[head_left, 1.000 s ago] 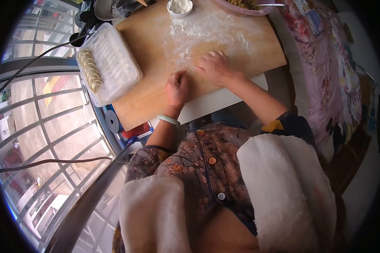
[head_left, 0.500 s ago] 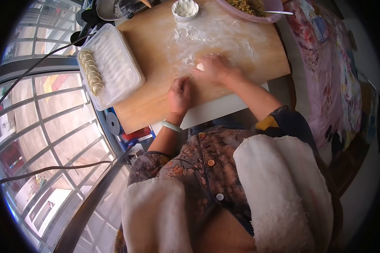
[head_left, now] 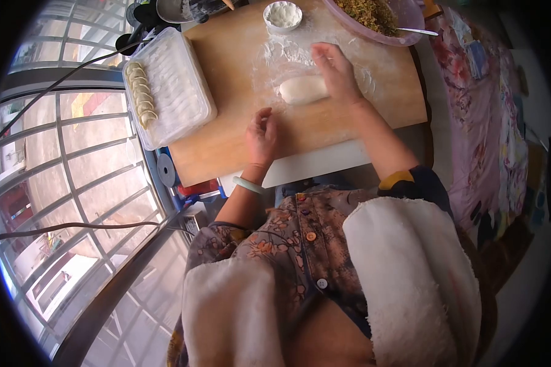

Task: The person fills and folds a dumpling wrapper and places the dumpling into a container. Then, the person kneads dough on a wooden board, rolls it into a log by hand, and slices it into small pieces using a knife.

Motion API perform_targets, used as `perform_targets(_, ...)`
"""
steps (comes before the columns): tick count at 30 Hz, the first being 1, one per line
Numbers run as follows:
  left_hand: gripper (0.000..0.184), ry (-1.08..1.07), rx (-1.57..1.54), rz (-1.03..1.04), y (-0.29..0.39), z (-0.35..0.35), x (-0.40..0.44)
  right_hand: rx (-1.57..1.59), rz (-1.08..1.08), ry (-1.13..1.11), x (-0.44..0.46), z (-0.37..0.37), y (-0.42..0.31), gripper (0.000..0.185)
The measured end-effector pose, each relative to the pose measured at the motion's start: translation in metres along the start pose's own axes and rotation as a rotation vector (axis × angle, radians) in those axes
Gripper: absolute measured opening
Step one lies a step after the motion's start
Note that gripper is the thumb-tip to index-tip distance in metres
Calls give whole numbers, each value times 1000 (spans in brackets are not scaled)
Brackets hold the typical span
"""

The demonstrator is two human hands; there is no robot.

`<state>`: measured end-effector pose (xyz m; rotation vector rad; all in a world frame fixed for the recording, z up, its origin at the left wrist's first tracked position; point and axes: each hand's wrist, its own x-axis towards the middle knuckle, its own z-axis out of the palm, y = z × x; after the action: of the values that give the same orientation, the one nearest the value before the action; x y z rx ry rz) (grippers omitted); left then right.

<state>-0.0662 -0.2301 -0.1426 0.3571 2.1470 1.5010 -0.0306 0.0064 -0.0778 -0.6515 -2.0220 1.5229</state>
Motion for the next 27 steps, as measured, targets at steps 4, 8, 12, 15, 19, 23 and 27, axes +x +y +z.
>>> perform_targets(4, 46, 37, 450, 435, 61, 20, 8, 29, 174, 77, -17, -55, 19, 32)
perform_targets(8, 69, -22, 821, 694, 104, 60, 30, 29, 295, 107, -48, -78, 25, 31)
perform_targets(12, 76, -152, 972, 768, 87, 80, 48, 48, 297, 41, -60, -87, 33, 28)
perform_targets(15, 73, -218, 1023, 749, 78, 83, 41, 57, 318, -24, -61, -91, 31, 25)
perform_targets(19, 68, -164, 1010, 749, 75, 88, 39, 76, 294, -139, -44, -82, 24, 23)
perform_targets(23, 60, -168, 965, 733, 77, 87, 40, 55, 191, -289, -4, -52, -15, 22)
perform_targets(27, 54, -236, 1019, 707, 76, 85, 45, 24, 131, -416, 32, -17, -36, 21)
